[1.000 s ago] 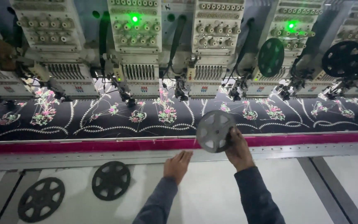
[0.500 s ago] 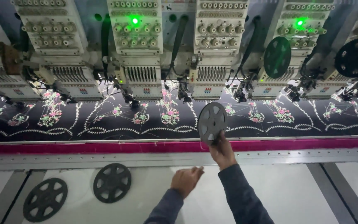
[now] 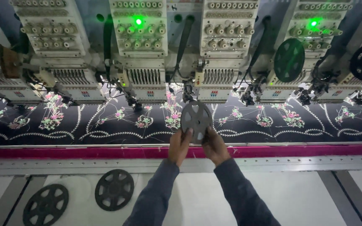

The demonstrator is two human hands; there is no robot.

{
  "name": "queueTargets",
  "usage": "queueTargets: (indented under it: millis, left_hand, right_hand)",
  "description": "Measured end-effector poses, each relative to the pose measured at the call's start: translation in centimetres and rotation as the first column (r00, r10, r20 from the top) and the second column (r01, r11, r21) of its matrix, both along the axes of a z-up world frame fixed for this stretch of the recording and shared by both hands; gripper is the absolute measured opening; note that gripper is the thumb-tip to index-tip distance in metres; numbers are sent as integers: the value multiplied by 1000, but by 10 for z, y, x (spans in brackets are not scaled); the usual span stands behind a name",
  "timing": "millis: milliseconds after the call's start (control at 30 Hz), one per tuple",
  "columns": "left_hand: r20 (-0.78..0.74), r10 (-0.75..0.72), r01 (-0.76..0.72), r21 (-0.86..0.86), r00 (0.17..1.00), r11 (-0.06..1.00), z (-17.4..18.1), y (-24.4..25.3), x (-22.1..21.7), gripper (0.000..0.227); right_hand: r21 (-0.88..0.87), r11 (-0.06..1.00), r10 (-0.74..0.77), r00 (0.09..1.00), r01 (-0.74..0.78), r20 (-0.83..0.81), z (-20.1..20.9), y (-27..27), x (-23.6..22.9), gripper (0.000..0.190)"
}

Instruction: The person threads a black bobbin onto an industrial embroidery machine and then guides the thread through the needle area. They repeat this process for a second bobbin, ensuring the thread is properly seated in the machine's mechanism.

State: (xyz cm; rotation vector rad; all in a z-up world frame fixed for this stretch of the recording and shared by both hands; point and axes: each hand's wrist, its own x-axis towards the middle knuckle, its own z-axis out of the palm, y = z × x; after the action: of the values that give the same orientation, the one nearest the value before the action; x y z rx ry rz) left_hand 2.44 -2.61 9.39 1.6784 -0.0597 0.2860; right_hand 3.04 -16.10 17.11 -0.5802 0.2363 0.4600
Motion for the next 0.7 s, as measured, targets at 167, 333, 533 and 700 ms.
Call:
queueTargets:
  millis: [167, 333, 533, 700]
  left_hand:
    - [-4, 143, -144, -38, 990, 989, 31, 4, 31, 43]
    - [-6, 244, -244, -60, 970, 968, 24, 14, 83, 42]
    - [-97, 314, -328, -240, 945, 914, 85, 8, 113, 58]
    - [4, 281, -264, -326, 960, 908, 91, 7, 150, 71]
  right_hand:
    - [-445, 822, -272, 931, 356, 243, -56, 14, 77, 48]
    - [-684, 184, 11, 694, 706, 720, -51, -5, 158, 43]
    - [-385, -146, 479, 405, 911, 779, 47, 1, 188, 35]
    - [-491, -271, 675, 527, 828, 516, 36, 5, 258, 32]
